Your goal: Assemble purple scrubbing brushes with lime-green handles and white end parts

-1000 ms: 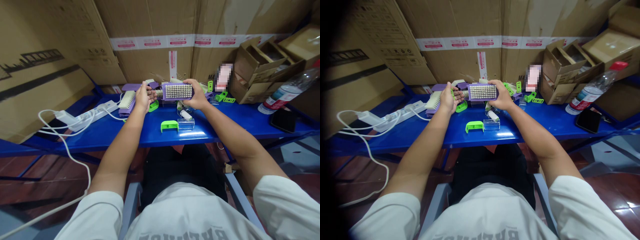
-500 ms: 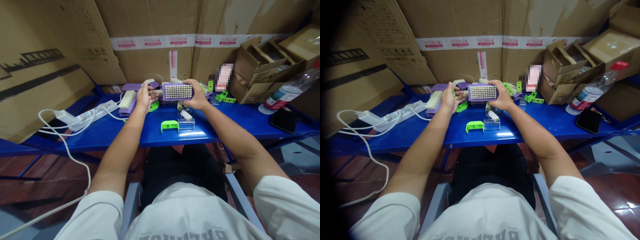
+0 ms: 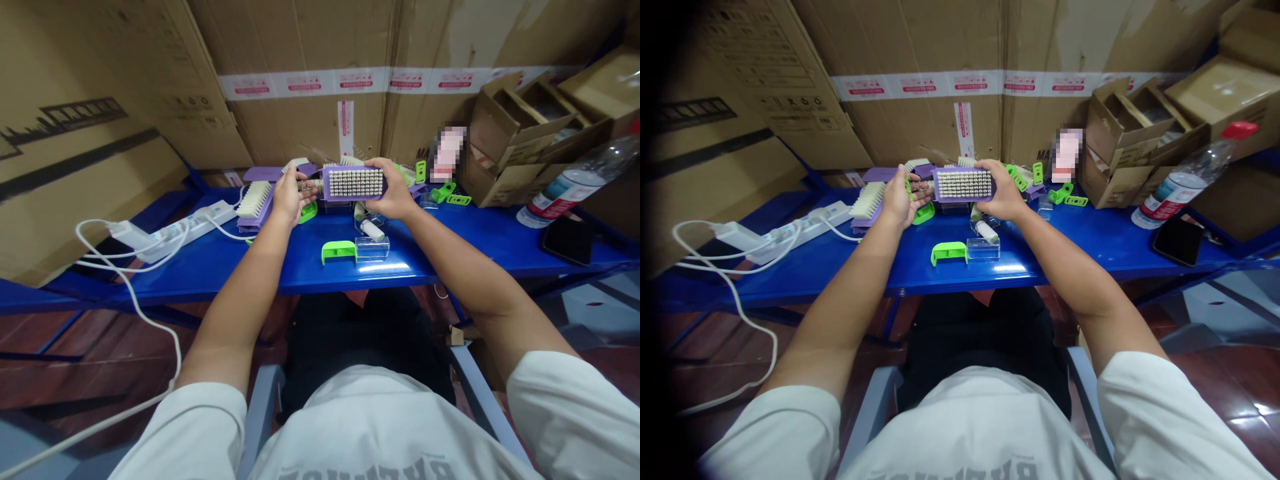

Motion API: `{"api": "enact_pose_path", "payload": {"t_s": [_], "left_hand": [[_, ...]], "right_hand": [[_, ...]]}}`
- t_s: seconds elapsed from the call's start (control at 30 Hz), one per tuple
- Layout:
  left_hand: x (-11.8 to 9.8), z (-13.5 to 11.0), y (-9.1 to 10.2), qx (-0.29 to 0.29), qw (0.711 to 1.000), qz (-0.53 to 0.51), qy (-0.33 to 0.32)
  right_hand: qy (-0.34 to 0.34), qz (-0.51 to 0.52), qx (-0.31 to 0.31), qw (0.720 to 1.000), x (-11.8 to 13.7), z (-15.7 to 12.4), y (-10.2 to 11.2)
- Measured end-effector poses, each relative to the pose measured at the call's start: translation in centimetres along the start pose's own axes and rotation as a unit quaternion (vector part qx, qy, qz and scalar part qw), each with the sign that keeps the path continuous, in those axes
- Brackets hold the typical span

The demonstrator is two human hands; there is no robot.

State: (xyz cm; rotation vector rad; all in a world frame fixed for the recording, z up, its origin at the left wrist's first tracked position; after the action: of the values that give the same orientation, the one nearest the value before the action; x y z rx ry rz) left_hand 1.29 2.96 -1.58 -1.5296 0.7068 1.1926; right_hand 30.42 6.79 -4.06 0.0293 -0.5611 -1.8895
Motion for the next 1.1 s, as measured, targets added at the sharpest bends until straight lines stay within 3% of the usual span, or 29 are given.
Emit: {"api": "enact_pose_path", "payload": {"t_s": [0.5, 0.87, 1.1], "left_hand": [[0.0, -0.2, -0.2, 0.012, 1.000, -0.014, 0.011], [0.7, 1.2, 0.2, 0.014, 0.999, -0.016, -0.024], [0.1, -0.1, -0.3, 0.013, 1.000, -0.023, 0.008]], "right_hand": [[0.014, -0.005, -0.007, 1.000, 0.4, 0.0, -0.2], [0.002, -0.009, -0.004, 1.000, 0.8, 0.1, -0.1], [-0.012, -0.004, -0.002, 1.000, 0.7, 0.1, -0.2]]}}
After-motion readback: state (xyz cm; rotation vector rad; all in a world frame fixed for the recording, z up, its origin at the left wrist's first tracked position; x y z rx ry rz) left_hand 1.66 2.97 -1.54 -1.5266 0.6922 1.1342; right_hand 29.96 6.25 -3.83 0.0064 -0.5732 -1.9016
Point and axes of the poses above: each hand's wrist, its own z-axis towards the middle knuckle, its own y-axis out of the back of the hand, x = y × z, the point moved 1 cm from there along z, towards the middle knuckle, and after that the axes turned 6 degrees about -x, right-handed, at the moved point
